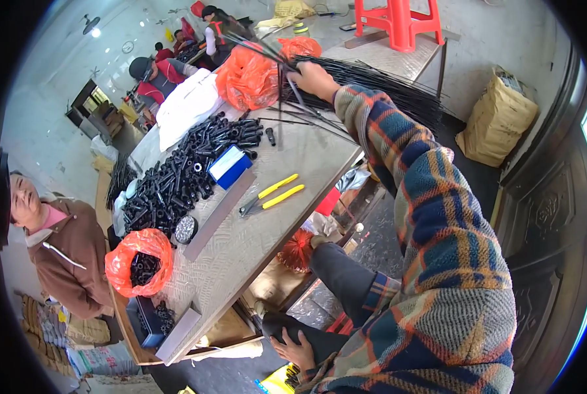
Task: Assembling black cables into plastic housings and securing them using pliers and crimping tools.
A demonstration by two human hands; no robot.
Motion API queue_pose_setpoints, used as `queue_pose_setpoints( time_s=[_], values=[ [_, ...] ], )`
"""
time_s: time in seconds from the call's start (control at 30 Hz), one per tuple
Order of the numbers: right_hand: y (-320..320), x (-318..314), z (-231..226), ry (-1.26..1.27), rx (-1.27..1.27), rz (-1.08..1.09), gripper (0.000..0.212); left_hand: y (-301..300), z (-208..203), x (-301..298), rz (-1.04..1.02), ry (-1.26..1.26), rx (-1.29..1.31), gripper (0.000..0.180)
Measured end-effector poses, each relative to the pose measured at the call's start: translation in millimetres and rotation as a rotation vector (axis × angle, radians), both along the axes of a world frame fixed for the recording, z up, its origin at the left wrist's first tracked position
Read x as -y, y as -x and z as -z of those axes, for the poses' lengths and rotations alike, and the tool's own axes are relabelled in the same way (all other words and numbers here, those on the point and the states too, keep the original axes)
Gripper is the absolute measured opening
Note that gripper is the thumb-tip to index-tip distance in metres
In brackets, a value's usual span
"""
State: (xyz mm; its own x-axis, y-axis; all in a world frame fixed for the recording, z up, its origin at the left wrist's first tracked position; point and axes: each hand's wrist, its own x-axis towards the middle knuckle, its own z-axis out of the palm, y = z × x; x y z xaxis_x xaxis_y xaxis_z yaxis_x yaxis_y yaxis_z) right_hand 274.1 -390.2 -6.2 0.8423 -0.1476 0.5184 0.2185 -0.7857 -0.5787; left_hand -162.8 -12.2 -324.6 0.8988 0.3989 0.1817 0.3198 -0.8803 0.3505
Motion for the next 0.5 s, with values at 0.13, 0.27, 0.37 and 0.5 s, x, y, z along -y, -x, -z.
queue_pose_setpoints(
  time_s=[0.13, 0.27, 0.37, 0.5],
  values=[
    [-40, -4, -38, 0.096, 0.340, 0.055, 0.036, 1, -4, 3, 0.019, 0.010, -0.017, 0.051],
    [-34, -42, -108, -0.154, 0.267, -0.040, 0.033, 3, 1, 0, 0.012, 0.013, 0.004, 0.051],
    [-48, -38, -116, -0.186, 0.407, -0.058, 0.025, -1, 7, 1, 0.020, 0.025, 0.034, 0.051],
    [-30, -57, -47, -0.186, 0.640, -0.087, 0.025, 4, 4, 1, -0.020, 0.013, 0.031, 0.050]
  ],
)
